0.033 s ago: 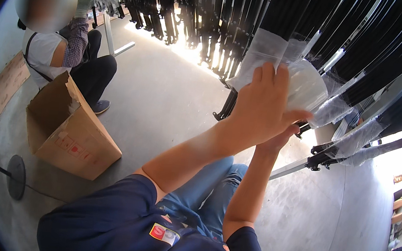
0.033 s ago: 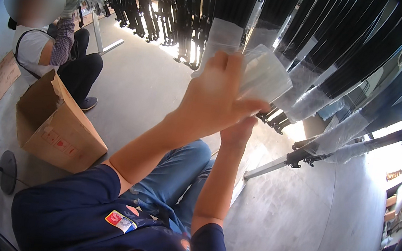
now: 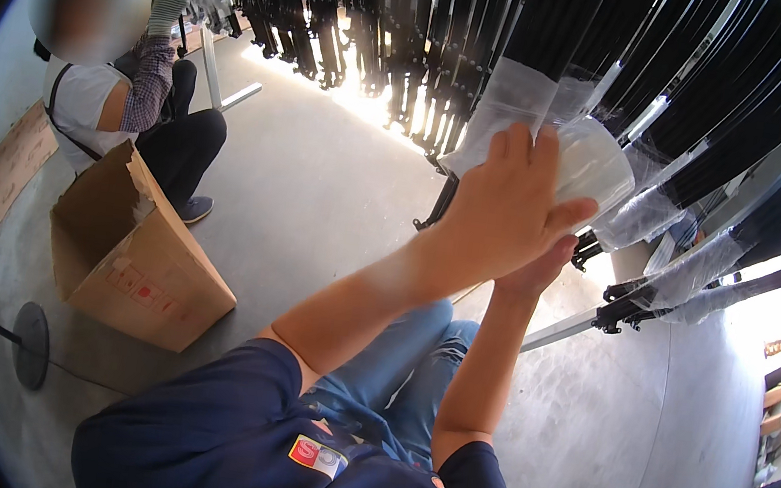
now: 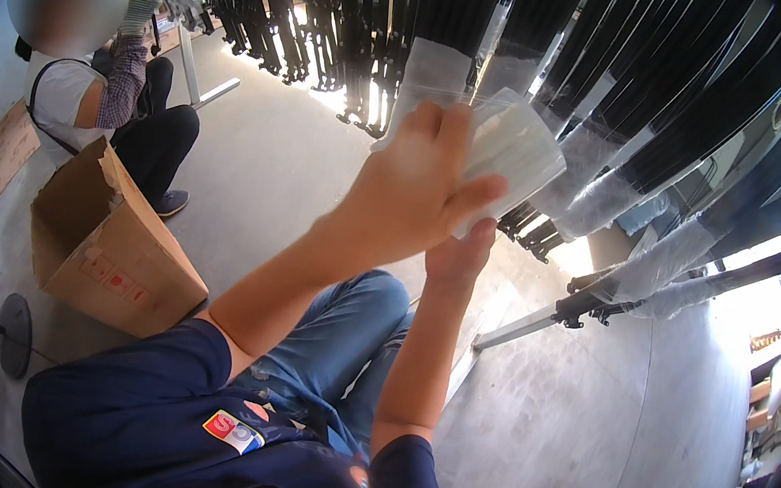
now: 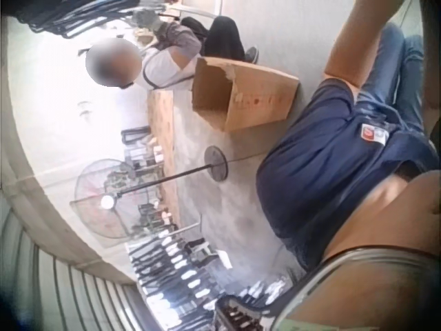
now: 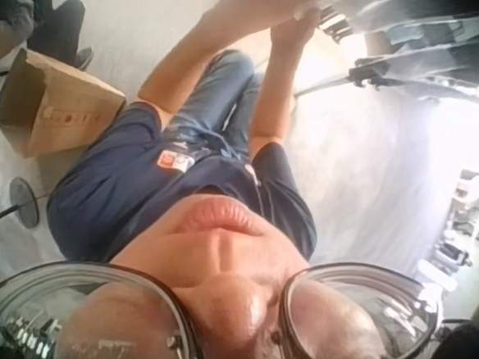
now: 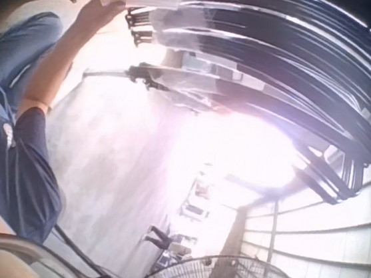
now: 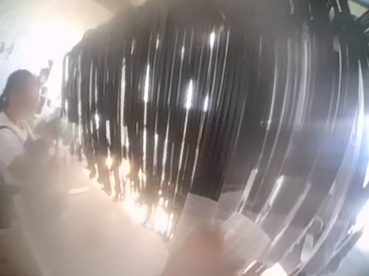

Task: The person wraps protective plastic film around the ends of black metal rods that are hanging from a rack, pulling lengths of film from a roll and smoothing them onto the rods.

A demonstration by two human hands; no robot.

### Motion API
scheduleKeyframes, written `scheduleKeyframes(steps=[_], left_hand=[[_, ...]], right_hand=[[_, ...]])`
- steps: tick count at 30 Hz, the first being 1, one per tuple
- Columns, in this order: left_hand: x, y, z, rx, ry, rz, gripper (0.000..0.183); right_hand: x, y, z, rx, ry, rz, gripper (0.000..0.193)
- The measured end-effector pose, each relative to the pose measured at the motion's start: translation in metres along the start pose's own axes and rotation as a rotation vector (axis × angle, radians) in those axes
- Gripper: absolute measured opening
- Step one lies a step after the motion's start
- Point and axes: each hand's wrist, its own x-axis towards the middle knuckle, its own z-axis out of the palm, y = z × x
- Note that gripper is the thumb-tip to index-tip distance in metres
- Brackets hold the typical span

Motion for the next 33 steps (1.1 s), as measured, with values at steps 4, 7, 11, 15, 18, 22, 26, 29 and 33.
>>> scheduleKeyframes(steps=[4, 7, 11, 15, 18, 22, 26, 29, 33], left_hand=[[0.006, -0.042, -0.009, 0.308, 0.075, 0.382, 0.060], [0.030, -0.078, -0.003, -0.011, 0.488, 0.013, 0.054], [0.054, -0.099, -0.017, -1.150, -0.253, -0.305, 0.048], [0.059, -0.090, -0.020, -0.990, -0.172, -0.344, 0.040], [0.060, -0.090, -0.020, -1.011, -0.121, -0.363, 0.041], [0.058, -0.095, -0.024, -1.003, -0.099, -0.335, 0.042], [0.059, -0.089, -0.030, -0.864, -0.104, -0.363, 0.043], [0.057, -0.088, -0.038, -0.910, -0.119, -0.375, 0.044], [0.059, -0.080, -0.035, -1.012, -0.203, -0.324, 0.050]], right_hand=[[0.003, 0.008, 0.001, 0.243, -0.173, 0.039, 0.073], [0.009, 0.003, -0.001, 0.344, -0.341, 0.064, 0.073], [0.009, -0.009, 0.015, 0.246, -0.186, 0.235, 0.068], [0.022, -0.032, 0.017, 0.227, -0.182, 0.348, 0.060], [0.043, -0.046, -0.007, -0.076, -0.206, 0.446, 0.060], [0.058, -0.062, 0.028, -0.673, -0.292, 0.502, 0.067], [0.069, -0.068, 0.035, -0.806, -0.321, 0.367, 0.079], [0.075, -0.064, 0.034, -1.011, -0.161, 0.249, 0.082], [0.089, -0.022, 0.031, -1.022, -0.141, 0.184, 0.076]])
